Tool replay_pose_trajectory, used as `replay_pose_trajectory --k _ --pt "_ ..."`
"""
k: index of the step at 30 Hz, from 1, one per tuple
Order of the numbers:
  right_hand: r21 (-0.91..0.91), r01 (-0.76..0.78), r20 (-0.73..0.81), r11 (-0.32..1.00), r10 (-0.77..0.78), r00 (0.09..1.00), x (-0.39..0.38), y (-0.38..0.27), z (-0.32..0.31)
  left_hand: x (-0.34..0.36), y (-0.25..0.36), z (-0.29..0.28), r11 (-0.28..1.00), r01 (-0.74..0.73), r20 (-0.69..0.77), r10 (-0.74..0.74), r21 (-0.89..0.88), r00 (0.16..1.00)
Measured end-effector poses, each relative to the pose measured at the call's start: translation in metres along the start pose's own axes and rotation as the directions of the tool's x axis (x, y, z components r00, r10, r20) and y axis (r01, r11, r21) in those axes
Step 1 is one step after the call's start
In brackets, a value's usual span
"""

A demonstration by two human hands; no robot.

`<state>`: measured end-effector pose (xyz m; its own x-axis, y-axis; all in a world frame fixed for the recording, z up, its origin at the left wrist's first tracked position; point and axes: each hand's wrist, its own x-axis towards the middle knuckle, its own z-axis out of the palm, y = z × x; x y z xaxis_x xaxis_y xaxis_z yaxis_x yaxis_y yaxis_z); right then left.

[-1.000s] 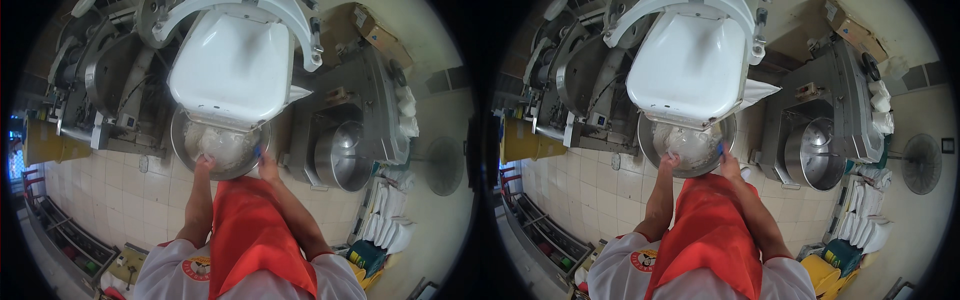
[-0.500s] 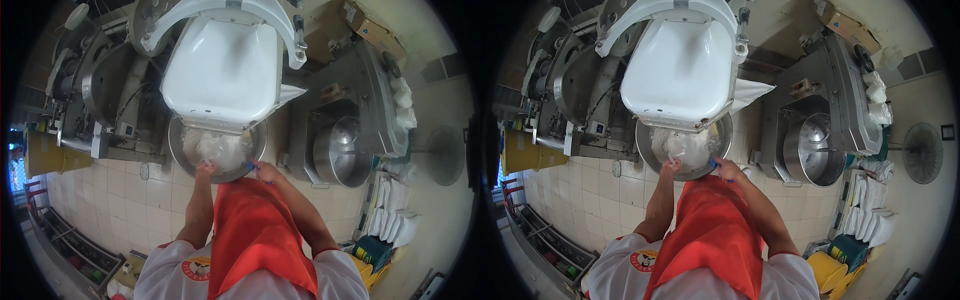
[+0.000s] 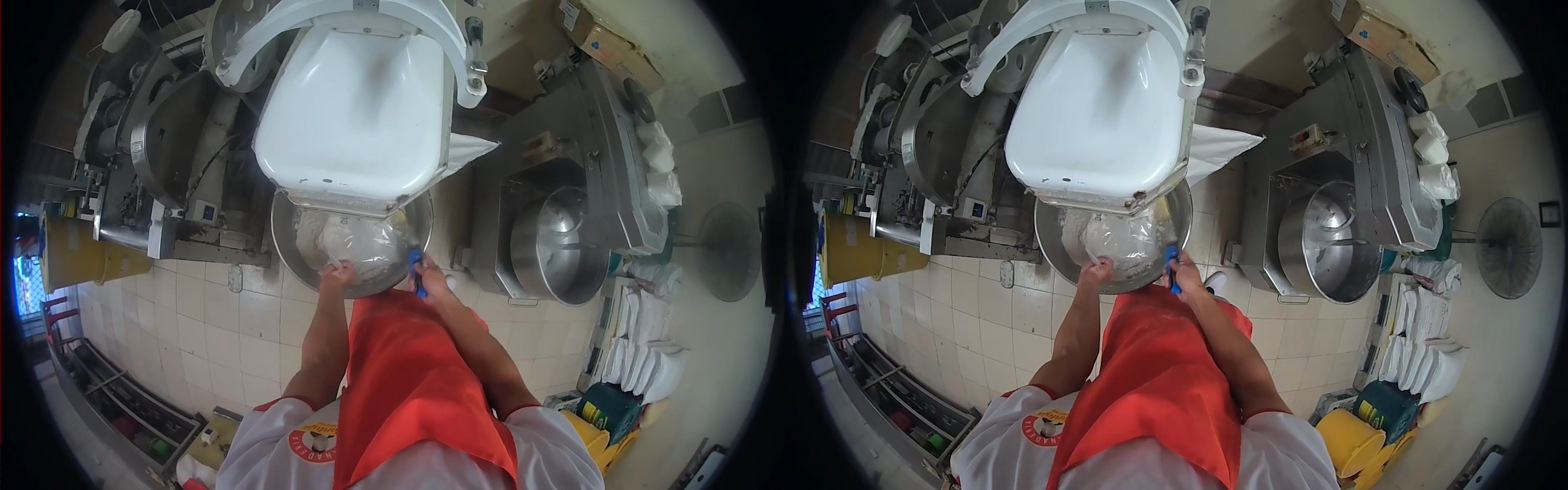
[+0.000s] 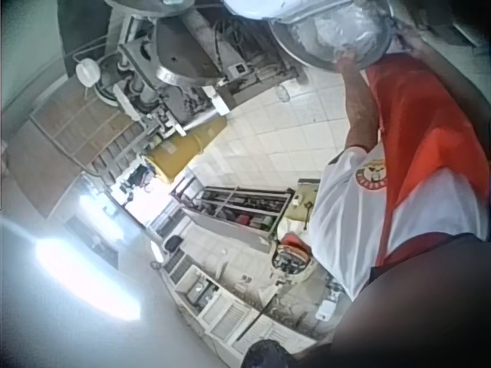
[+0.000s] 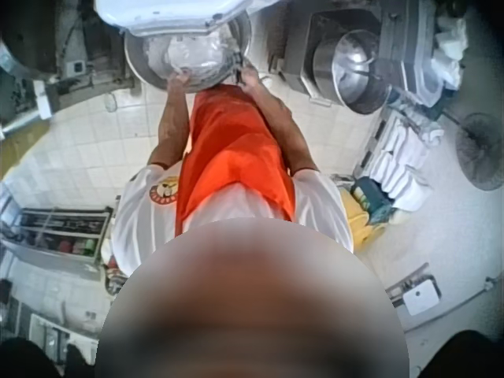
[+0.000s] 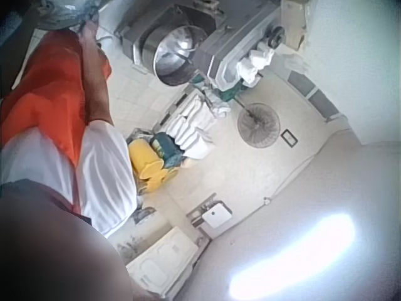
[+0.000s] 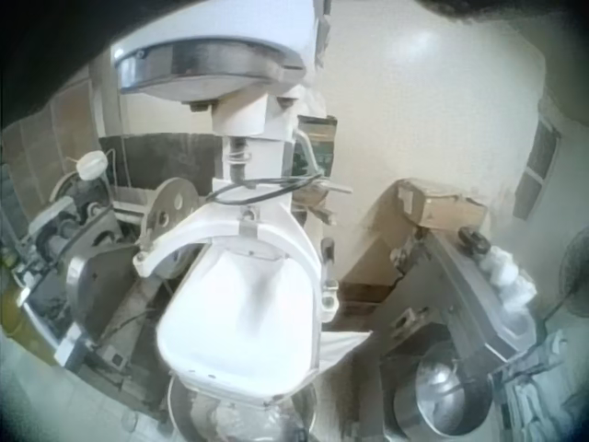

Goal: The person takes plastic bags of ingredients from a box, places them on a machine, and then pours the contents into a large mixing bowl while using a utility knife to open the bags.

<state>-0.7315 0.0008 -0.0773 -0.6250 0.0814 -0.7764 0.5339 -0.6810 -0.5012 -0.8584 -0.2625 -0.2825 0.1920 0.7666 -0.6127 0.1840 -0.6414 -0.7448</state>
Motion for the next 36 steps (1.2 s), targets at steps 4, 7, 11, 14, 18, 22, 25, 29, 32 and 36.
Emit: replay_pose_trajectory --k 4,7,11,14,18,22,25,29,32,36 --pt "-0.398 -0.18 0.297 0.9 0.311 0.903 -0.011 -0.013 -0.006 -0.007 0.0 -0.007 0.981 0.059 -0.007 -0.061 -0.183 0.998" --pt "-0.139 -0.03 0.076 0.99 0.041 0.996 -0.013 -0.024 -0.007 -0.009 -0.006 -0.01 0.997 0.073 0.059 -0.071 -0.036 0.996" --pt "-0.042 -0.125 0.249 0.991 0.132 0.96 -0.024 -0.033 -0.026 -0.013 0.005 -0.028 0.852 -0.168 0.484 -0.111 0.496 0.868" --pt "0.197 -0.011 0.14 0.98 -0.017 0.99 -0.035 -0.046 -0.061 -0.015 -0.037 -0.029 0.685 -0.235 0.522 -0.246 0.69 0.817" --pt "0.251 0.073 -0.018 0.965 -0.07 0.997 -0.067 -0.051 -0.132 0.014 -0.155 -0.053 -0.017 -0.672 0.672 -0.011 0.74 0.74" --pt "0.213 0.185 -0.183 0.959 -0.147 0.972 -0.102 -0.051 -0.225 0.091 -0.328 -0.094 -0.378 -0.395 0.469 0.124 0.837 0.875" --pt "0.305 0.281 -0.272 0.91 -0.2 0.941 -0.136 -0.058 -0.289 0.195 -0.406 -0.126 -0.508 -0.403 0.428 -0.073 0.761 0.901" --pt "0.359 0.426 -0.394 0.83 -0.279 0.876 -0.189 -0.066 -0.365 0.337 -0.457 -0.159 -0.886 -0.348 0.623 -0.09 0.306 0.777" --pt "0.397 0.567 -0.553 0.722 -0.305 0.775 -0.229 -0.045 -0.431 0.367 -0.527 -0.221 -0.886 -0.034 0.79 -0.429 -0.463 0.437" --pt "0.478 0.668 -0.71 0.57 -0.198 0.676 -0.276 -0.003 -0.496 0.323 -0.711 -0.297 -0.306 -0.218 0.291 -0.952 -0.927 0.096"
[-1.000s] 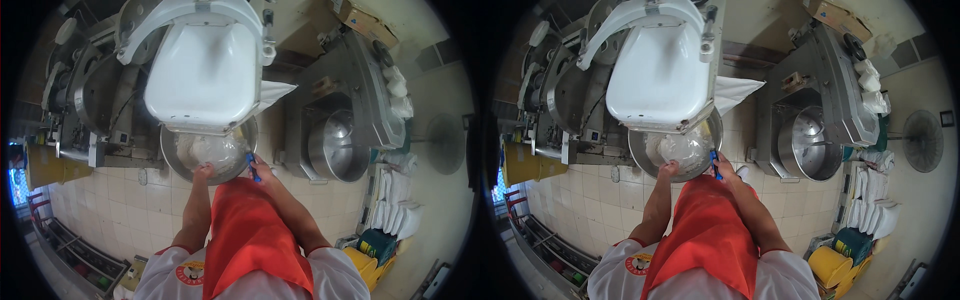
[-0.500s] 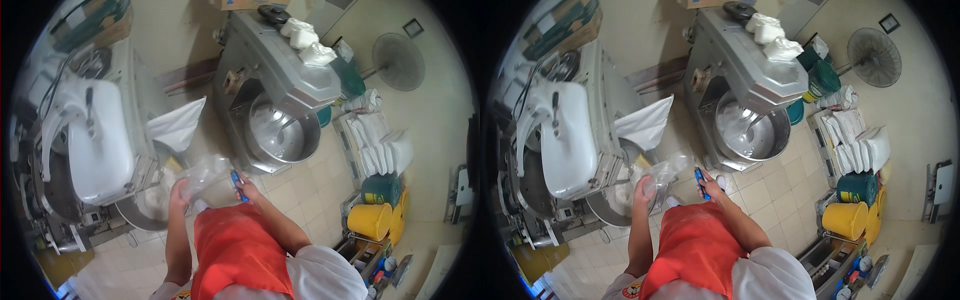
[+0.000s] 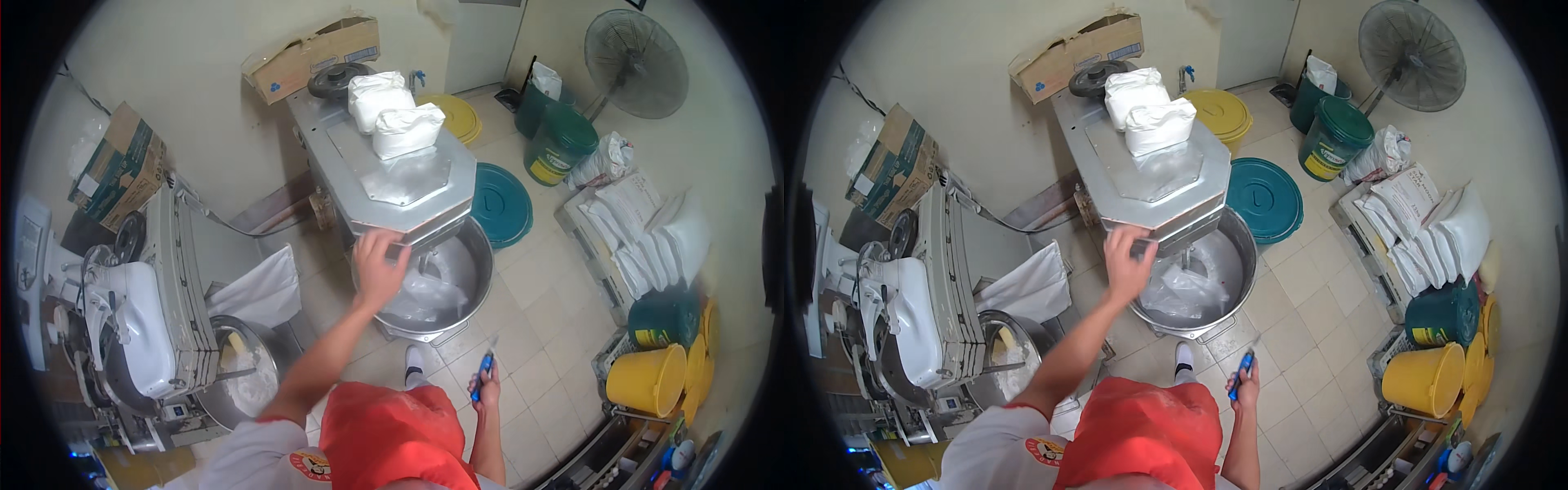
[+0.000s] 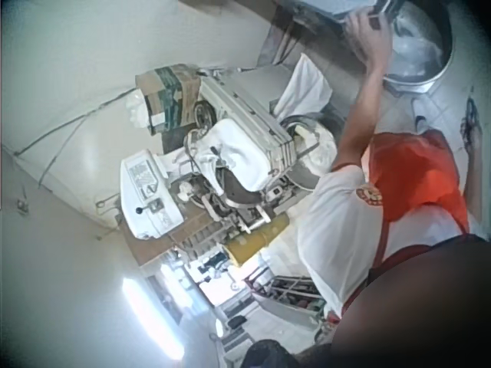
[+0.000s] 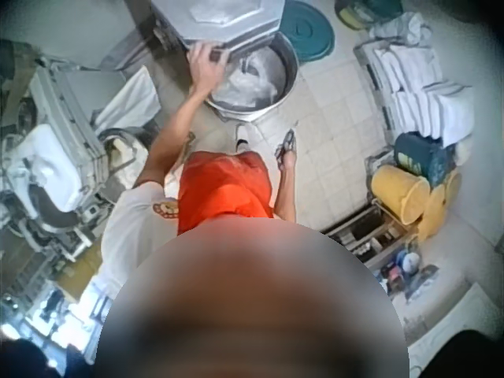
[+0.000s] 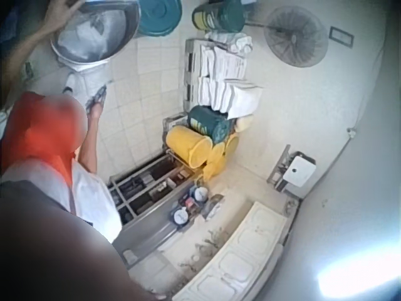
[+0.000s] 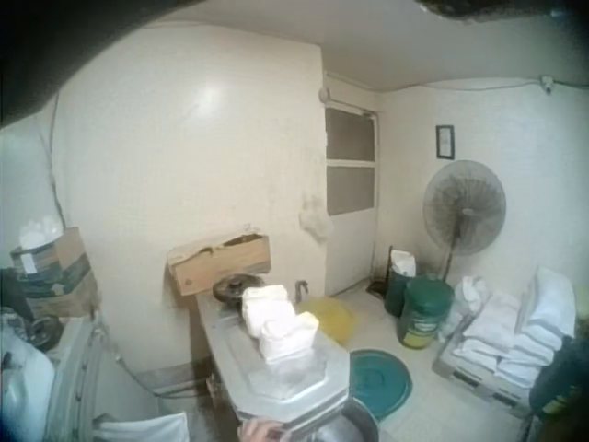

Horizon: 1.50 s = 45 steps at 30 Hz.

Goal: The person takes plastic bags of ingredients from a box, places them on a machine, and then pours the contents into a large mixing bowl while using a utility knife to open the bags.

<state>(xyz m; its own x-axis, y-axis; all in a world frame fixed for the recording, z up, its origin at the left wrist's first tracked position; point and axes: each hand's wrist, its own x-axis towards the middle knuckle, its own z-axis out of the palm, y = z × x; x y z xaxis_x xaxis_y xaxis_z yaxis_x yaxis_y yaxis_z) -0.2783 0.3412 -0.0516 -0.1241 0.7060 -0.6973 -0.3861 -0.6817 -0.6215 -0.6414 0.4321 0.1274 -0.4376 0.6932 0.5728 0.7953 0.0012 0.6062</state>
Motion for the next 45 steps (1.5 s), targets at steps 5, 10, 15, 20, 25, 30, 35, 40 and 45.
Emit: replay_pose_trajectory --k 5,10,15,20,25,30,35,40,45 --pt "-0.027 0.012 -0.075 1.0 -0.014 0.997 0.014 -0.023 -0.04 0.158 0.002 0.053 0.877 -0.178 0.112 0.143 0.447 0.983" --pt "-0.034 0.045 0.015 0.998 -0.044 0.999 0.046 -0.035 -0.022 0.187 -0.027 0.073 0.817 -0.325 0.207 0.256 0.476 0.944" --pt "-0.11 -0.026 0.17 0.994 0.045 0.984 0.069 -0.018 0.032 0.146 -0.003 -0.004 0.995 -0.09 -0.04 0.091 0.04 0.995" --pt "-0.36 0.019 0.356 0.933 0.118 0.927 0.059 -0.011 0.083 0.092 -0.017 -0.035 0.977 0.215 -0.131 -0.212 0.007 0.968" --pt "-0.51 0.106 0.437 0.853 0.151 0.887 0.027 -0.015 0.11 -0.061 -0.026 -0.106 0.781 0.614 -0.107 -0.625 -0.117 0.774" --pt "-0.717 0.184 0.572 0.672 0.418 0.706 0.019 0.052 0.152 -0.324 -0.182 -0.205 0.142 0.688 0.082 -0.956 -0.712 0.282" --pt "-0.834 0.513 0.482 0.204 0.721 0.497 -0.034 0.129 0.242 -0.52 -0.229 -0.299 -0.076 0.323 0.05 -0.995 -0.943 -0.088" --pt "-0.671 0.741 0.425 -0.007 0.815 0.393 -0.111 0.199 0.372 -0.501 -0.218 -0.412 -0.144 0.104 0.12 -0.971 -0.984 -0.207" --pt "-0.587 0.802 0.26 -0.11 0.913 0.315 -0.177 0.254 0.49 -0.508 -0.22 -0.453 0.043 0.62 -0.053 -0.999 -0.783 0.002"
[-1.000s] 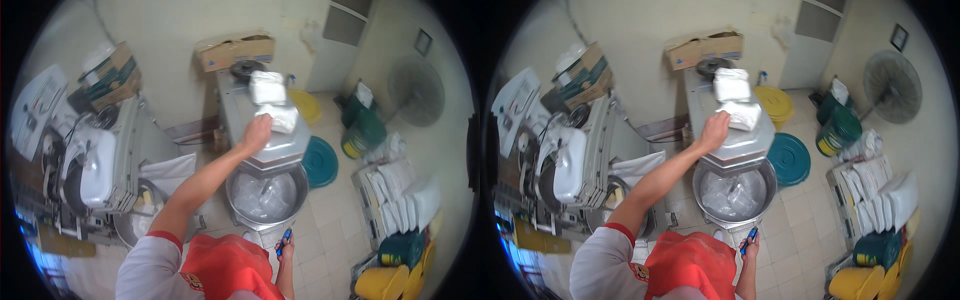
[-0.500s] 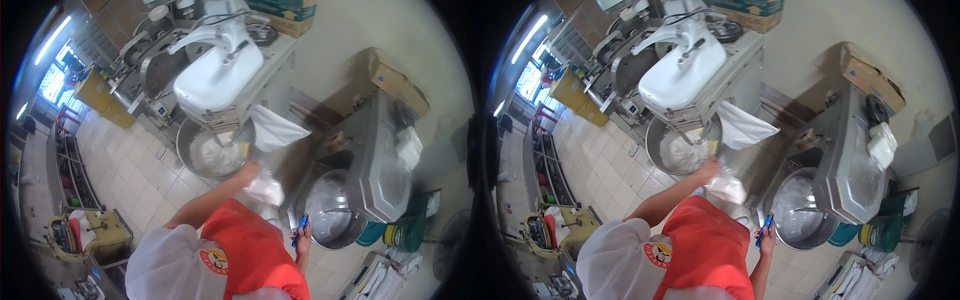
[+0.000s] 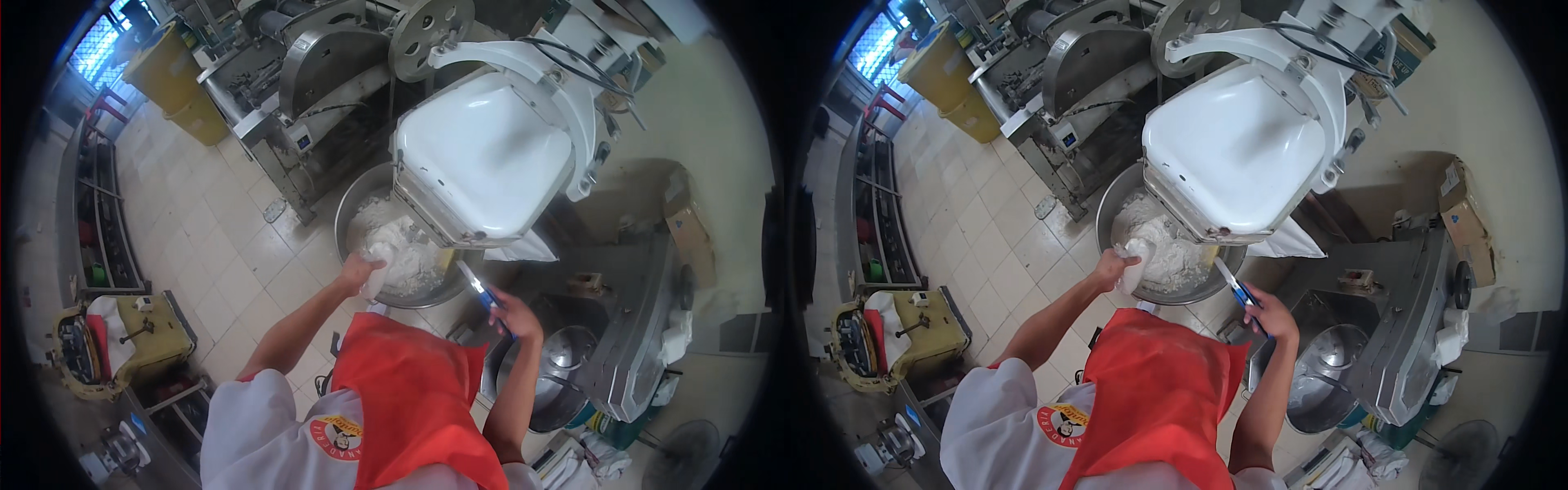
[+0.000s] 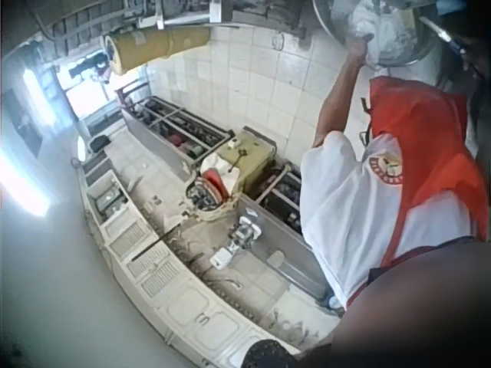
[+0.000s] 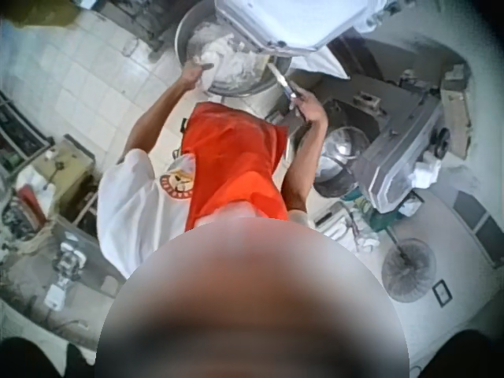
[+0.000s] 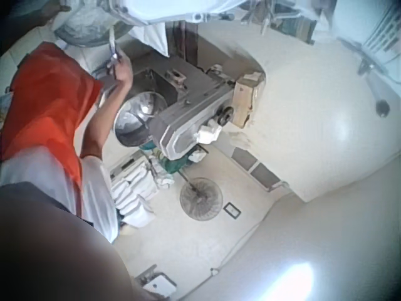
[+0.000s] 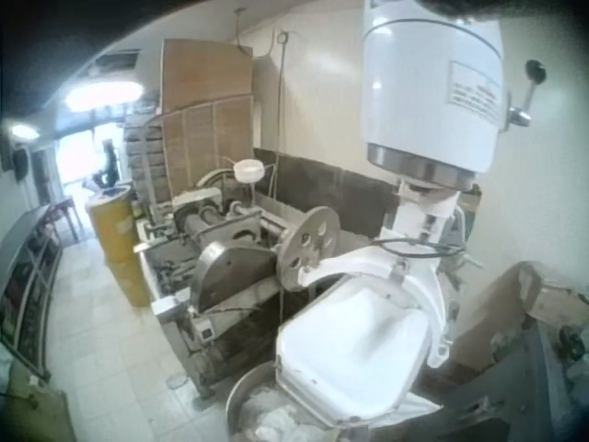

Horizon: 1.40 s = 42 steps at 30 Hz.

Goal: The person takes plastic bags of ingredients from a box, places them on a machine, and then pours the contents into a large mixing bowl while using a utility knife to open the bags.

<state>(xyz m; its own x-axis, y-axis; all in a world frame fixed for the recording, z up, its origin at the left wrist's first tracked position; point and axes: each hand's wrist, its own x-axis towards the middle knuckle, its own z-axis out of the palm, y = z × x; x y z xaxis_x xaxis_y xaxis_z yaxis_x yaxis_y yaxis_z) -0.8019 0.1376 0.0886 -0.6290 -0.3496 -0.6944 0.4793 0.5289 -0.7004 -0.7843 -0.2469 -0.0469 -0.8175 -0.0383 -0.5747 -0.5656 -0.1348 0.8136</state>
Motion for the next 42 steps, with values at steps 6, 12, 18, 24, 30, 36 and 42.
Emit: replay_pose_trajectory --k 6,12,18,24,30,36,42 --pt "-0.09 -0.009 0.204 0.996 0.027 0.979 0.092 -0.048 0.042 0.054 -0.021 -0.024 0.937 -0.226 0.325 0.134 0.265 0.936" --pt "-0.076 -0.016 0.238 0.997 0.034 0.971 0.125 -0.038 0.057 0.063 0.024 -0.036 0.997 -0.054 0.317 0.034 0.057 0.948" --pt "-0.064 -0.186 0.114 0.981 0.192 0.975 0.07 -0.046 -0.021 0.081 0.029 -0.042 0.751 -0.4 0.516 0.093 0.525 0.851" --pt "0.007 -0.123 0.321 0.992 0.114 0.94 0.154 -0.015 0.087 0.117 0.006 -0.021 0.74 -0.394 0.463 0.126 0.545 0.877" --pt "0.173 -0.063 0.165 0.983 0.034 0.986 0.156 -0.003 0.145 0.177 -0.078 -0.036 0.601 0.408 0.383 -0.177 -0.687 0.907" --pt "0.116 -0.149 0.142 0.982 0.132 0.981 0.137 0.009 0.154 0.18 -0.08 0.004 0.353 0.257 0.189 -0.214 -0.9 0.958" --pt "0.075 -0.182 -0.11 0.98 0.19 0.976 0.121 0.029 0.134 0.141 -0.06 0.012 0.863 -0.056 -0.169 -0.035 -0.503 0.985"
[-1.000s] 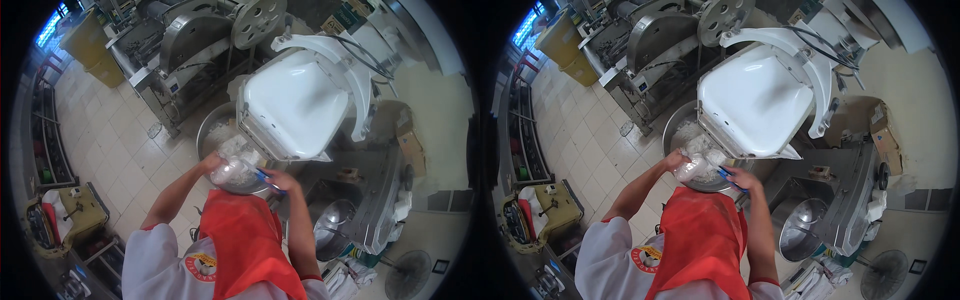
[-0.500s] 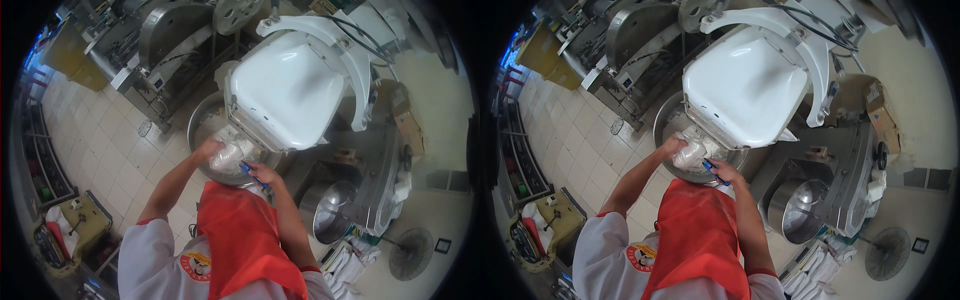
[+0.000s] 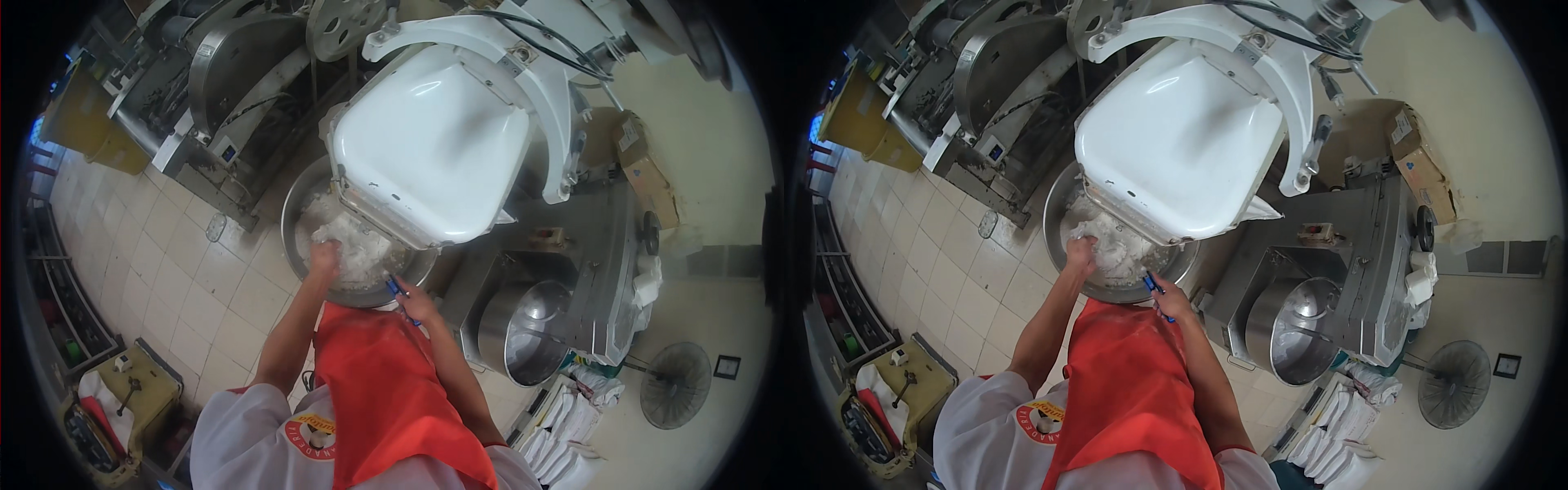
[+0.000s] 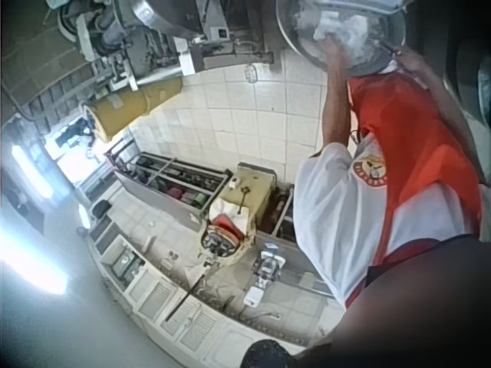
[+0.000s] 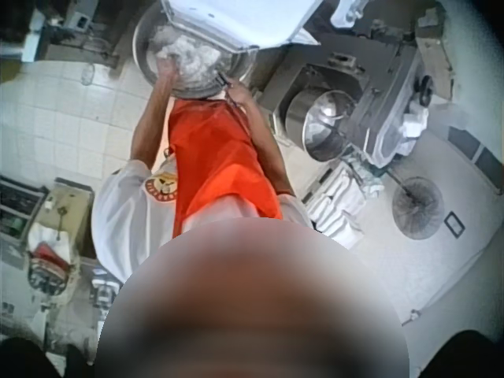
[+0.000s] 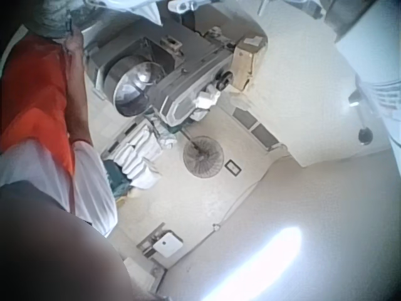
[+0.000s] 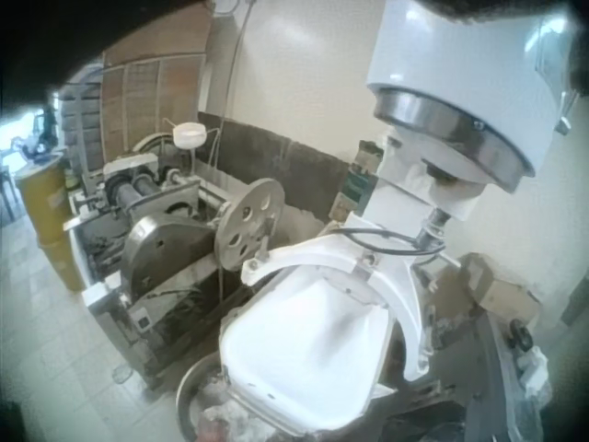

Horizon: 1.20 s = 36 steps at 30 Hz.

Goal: The person takes plastic bags of ingredients from a box, places them on a machine, and then pours the contents into a large mixing bowl while using a utility knife to open the bags.

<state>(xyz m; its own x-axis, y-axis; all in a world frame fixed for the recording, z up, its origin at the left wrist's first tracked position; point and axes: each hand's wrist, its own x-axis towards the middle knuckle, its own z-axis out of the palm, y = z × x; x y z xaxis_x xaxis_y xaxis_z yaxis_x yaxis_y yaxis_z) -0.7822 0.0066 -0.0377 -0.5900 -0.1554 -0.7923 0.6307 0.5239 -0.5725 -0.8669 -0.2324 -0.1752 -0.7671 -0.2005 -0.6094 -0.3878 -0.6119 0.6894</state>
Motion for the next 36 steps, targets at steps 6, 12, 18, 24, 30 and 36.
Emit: replay_pose_trajectory --k 6,12,18,24,30,36 --pt "0.127 0.069 -0.19 0.99 -0.044 0.981 -0.004 0.029 -0.026 -0.005 0.048 0.04 0.885 -0.153 -0.098 0.217 0.441 0.971" --pt "0.056 0.063 -0.254 0.996 -0.047 0.966 -0.01 0.032 -0.03 0.021 0.034 0.028 0.373 -0.136 -0.14 0.624 0.918 0.769" --pt "-0.319 0.182 -0.394 0.93 -0.305 0.867 0.012 0.037 -0.026 -0.003 0.059 0.045 0.235 -0.324 0.089 0.67 0.916 0.737" --pt "-0.327 0.209 -0.327 0.922 -0.318 0.89 0.018 0.031 -0.029 -0.027 0.057 0.059 0.112 -0.346 0.196 0.647 0.931 0.737" --pt "-0.519 0.148 -0.248 0.842 -0.315 0.916 0.019 0.012 -0.021 -0.012 0.024 0.011 0.066 -0.227 0.153 0.558 0.972 0.816" --pt "-0.677 0.107 -0.238 0.728 -0.354 0.904 0.031 -0.046 -0.002 -0.037 0.038 0.014 0.002 -0.399 0.35 0.474 0.917 0.808"
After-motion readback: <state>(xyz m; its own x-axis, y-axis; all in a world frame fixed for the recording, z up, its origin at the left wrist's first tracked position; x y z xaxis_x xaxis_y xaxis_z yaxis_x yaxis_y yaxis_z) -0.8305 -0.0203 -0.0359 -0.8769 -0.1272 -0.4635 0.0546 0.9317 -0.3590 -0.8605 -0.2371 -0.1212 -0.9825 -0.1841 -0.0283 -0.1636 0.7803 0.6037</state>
